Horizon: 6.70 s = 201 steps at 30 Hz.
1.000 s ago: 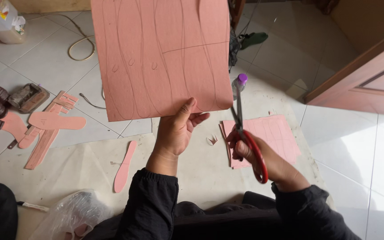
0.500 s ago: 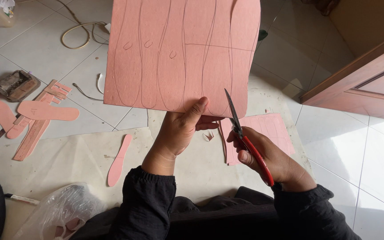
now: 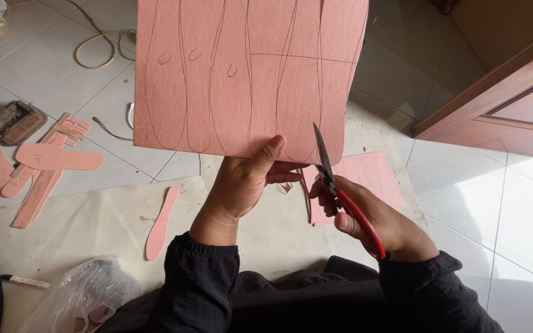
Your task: The person uses red-handled scissors to cut a pink sheet of material along pre-drawn curved lines. They rotate the sheet to follow the outlines and trim the edges of a completed piece, placing cut pieces on the floor.
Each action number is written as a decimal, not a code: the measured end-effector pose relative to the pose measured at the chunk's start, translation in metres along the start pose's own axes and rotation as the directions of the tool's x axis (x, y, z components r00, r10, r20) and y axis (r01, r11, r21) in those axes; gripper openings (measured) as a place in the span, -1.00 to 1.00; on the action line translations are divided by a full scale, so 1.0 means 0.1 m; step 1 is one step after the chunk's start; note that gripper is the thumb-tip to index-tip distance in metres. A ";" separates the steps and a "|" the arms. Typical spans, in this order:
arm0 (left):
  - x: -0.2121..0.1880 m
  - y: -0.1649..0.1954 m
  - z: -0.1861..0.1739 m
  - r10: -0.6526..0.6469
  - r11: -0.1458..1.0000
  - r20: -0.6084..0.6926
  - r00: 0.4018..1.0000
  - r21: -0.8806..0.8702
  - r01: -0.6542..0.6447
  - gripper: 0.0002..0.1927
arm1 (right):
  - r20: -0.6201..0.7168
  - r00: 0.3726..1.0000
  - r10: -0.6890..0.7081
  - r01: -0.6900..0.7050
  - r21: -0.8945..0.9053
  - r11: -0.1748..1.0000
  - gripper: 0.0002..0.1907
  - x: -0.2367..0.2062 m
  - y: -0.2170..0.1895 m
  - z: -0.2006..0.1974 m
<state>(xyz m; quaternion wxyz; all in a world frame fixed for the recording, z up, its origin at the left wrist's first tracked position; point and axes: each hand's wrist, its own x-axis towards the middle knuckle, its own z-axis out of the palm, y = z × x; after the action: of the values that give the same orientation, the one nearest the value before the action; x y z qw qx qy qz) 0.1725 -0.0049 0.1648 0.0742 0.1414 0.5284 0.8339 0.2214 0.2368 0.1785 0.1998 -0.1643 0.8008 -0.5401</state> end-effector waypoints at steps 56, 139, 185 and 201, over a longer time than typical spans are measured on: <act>0.12 -0.06 -0.08 0.071 0.985 -0.037 0.997 0.163 -0.064 -0.43 | -0.020 0.999 0.026 -0.027 -0.053 0.998 -0.26 0.27 -0.07 0.01; 0.27 -0.28 -0.01 0.109 0.989 -0.079 0.991 0.109 -0.101 -0.53 | -0.168 0.986 0.012 0.006 0.109 0.994 -0.35 0.46 0.15 0.04; 0.25 -0.21 0.13 -0.033 0.994 -0.097 0.995 0.100 0.043 -0.50 | -0.080 0.995 0.054 -0.030 0.278 0.960 -0.34 0.38 -0.01 0.01; 0.27 -0.47 0.10 0.042 0.999 -0.059 0.997 0.009 -0.041 -0.50 | -0.177 0.984 0.020 0.018 0.208 0.978 -0.35 0.47 0.19 0.02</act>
<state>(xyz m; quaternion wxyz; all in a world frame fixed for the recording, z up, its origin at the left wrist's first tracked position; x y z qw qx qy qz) 0.1491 0.0309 0.1306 0.0406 0.1281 0.5305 0.8370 0.1804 0.2195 0.1535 0.1439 -0.0931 0.7545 -0.6336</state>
